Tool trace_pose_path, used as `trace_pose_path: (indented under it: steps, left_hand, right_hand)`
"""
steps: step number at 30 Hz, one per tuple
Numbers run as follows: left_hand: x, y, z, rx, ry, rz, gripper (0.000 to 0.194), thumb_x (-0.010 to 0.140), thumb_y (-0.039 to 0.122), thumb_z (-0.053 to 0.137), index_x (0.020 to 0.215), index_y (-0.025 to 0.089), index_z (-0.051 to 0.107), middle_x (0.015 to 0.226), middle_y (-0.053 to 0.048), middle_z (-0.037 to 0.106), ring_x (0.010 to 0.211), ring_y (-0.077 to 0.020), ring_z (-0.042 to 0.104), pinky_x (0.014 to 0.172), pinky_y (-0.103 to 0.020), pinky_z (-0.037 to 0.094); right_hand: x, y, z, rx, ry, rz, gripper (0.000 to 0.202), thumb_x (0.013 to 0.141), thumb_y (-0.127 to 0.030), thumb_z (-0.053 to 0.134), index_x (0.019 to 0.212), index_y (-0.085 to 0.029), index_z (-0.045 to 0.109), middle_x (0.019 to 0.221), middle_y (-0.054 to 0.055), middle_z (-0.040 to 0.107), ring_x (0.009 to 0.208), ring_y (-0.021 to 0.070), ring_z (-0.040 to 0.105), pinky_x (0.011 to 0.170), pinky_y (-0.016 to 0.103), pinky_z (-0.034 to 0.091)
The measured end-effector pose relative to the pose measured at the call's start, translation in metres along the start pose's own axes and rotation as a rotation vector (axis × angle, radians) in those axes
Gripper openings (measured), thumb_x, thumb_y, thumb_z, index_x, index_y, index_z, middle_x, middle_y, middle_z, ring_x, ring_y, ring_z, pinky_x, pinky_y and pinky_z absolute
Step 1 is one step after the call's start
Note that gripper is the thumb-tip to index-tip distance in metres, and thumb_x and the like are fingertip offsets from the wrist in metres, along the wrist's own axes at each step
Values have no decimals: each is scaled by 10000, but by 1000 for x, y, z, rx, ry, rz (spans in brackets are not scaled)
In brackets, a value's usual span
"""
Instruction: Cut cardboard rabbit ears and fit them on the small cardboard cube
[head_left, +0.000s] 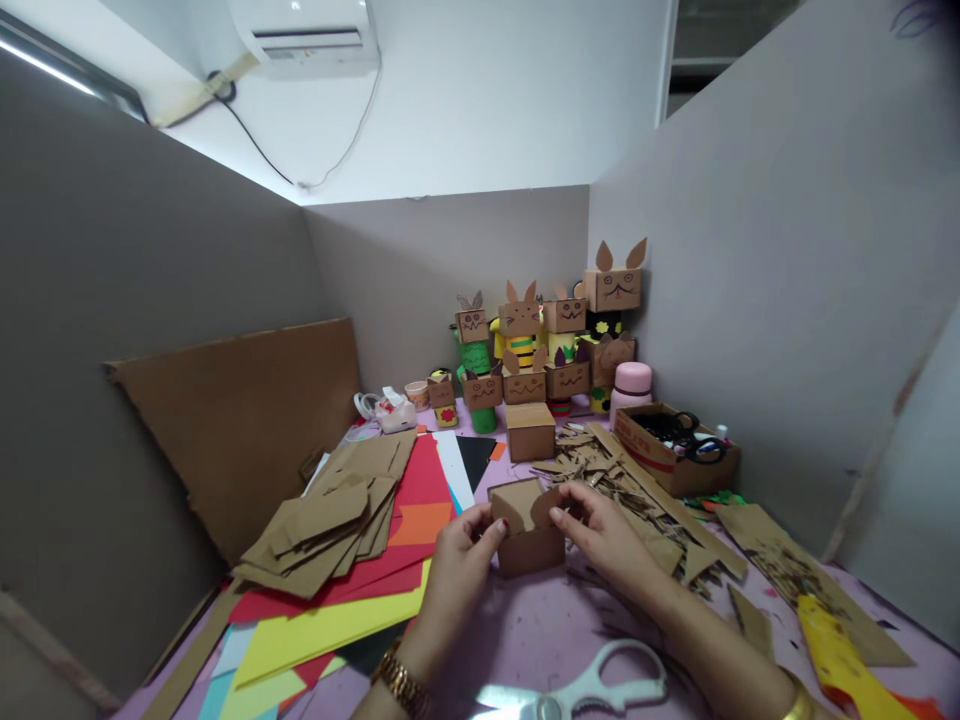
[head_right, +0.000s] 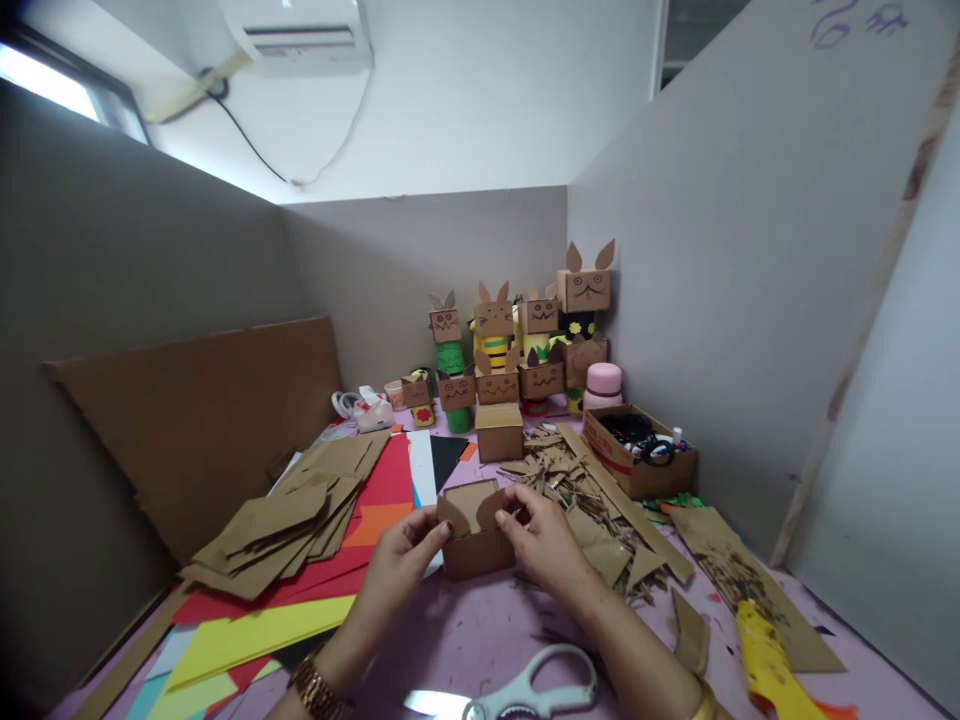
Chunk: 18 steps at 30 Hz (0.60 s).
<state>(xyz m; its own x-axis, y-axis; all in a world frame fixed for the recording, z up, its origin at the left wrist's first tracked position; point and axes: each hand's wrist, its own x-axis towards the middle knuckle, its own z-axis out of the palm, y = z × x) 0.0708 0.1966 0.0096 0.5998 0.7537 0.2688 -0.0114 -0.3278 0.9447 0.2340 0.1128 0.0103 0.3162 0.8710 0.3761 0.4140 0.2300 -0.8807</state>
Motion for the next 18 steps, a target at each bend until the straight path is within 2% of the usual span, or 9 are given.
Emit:
trace_pose_path:
  steps: [4, 12, 18]
  left_hand:
    - [-2, 5, -2, 137, 6, 41, 227, 800, 283, 533, 912, 147, 675, 892, -82, 715, 833, -227, 620, 729, -293, 466]
    - [-10, 17, 1, 361, 43, 129, 192, 816, 259, 511, 869, 174, 675, 914, -98, 682, 870, -244, 595, 774, -326, 429]
    - [-12, 14, 3, 481, 83, 180, 198, 844, 249, 464, 874, 171, 644, 902, -96, 683, 854, -232, 610, 759, -322, 447]
  right_hand:
    - [0, 1, 0, 2, 8, 3, 74, 763, -256, 510, 757, -191, 544, 706, -4, 608, 618, 147, 533, 565, 257, 419]
    - [1, 1, -2, -54, 9, -16, 61, 745, -237, 519, 748, -190, 557, 706, -2, 612, 629, 152, 533, 580, 261, 419]
    - [2, -1, -7, -165, 1, -54, 92, 729, -204, 514, 723, -164, 596, 699, 29, 608, 662, 184, 531, 618, 295, 406]
